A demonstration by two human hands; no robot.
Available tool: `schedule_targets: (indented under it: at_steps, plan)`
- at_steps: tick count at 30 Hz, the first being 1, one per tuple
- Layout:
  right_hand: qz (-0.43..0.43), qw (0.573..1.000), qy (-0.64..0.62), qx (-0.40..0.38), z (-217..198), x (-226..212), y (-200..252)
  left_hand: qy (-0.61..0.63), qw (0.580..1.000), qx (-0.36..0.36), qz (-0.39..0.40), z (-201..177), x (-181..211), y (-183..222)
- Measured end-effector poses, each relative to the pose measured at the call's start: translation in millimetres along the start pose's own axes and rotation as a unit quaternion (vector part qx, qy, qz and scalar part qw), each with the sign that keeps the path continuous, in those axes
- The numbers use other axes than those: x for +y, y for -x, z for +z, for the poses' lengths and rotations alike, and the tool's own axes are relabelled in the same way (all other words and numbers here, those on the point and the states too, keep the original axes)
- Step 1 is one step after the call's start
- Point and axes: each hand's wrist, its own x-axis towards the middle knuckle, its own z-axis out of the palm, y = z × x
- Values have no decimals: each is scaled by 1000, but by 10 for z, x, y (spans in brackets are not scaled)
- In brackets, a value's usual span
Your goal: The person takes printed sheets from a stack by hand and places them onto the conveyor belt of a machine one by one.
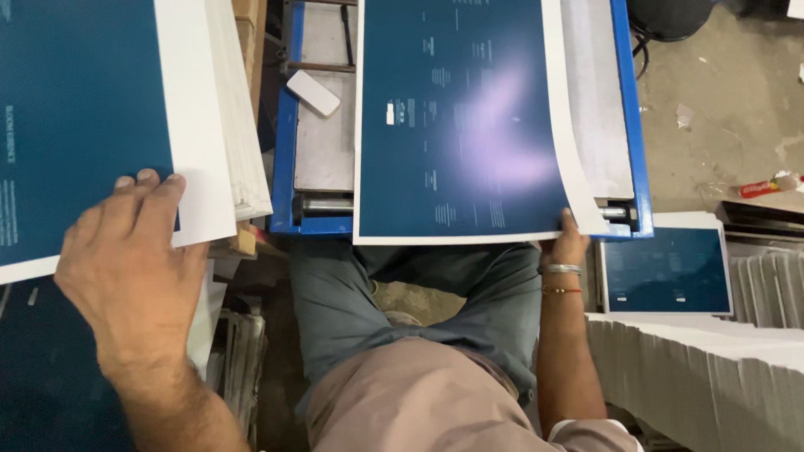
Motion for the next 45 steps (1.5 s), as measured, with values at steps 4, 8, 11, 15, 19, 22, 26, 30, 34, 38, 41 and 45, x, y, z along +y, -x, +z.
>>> schedule_targets:
  at_steps: [4,8,11,15,19,22,26,30,34,38,41,45]
  plan:
    - [51,996,41,-67,-147,167,7,-22,998,-46,22,-114,-16,-36]
    - [101,990,49,-83,-271,216,103,-8,992,-115,53,-161,-183,-115]
    - [124,986,41,-108,-314,228,211,200,974,-100,20,-44,-428,-108]
    - [166,978,43,-121,-354,263,459,328,935,-52,-127,267,-556,247]
    - [185,971,49,-145,-232,258,679,92,996,10,-9,468,-531,539]
    - [186,963,74,-180,2,189,872,206,978,-6,-14,473,-623,455]
    - [178,944,90,-264,588,-45,1186,279,932,-103,-208,396,-738,178]
    - [169,896,76,-402,1231,-409,1628,226,959,2,-172,80,-405,93]
    - [158,797,-4,-582,1645,-687,2075,54,993,-58,89,-36,668,-109]
    - [213,821,-80,-523,1744,-683,2207,180,973,-36,143,-55,1418,-150]
    - [225,883,-84,-403,1670,-605,1982,254,946,-107,174,-147,1341,-27]
    - [105,946,-76,-296,1361,-527,1250,231,962,-94,109,-288,985,183]
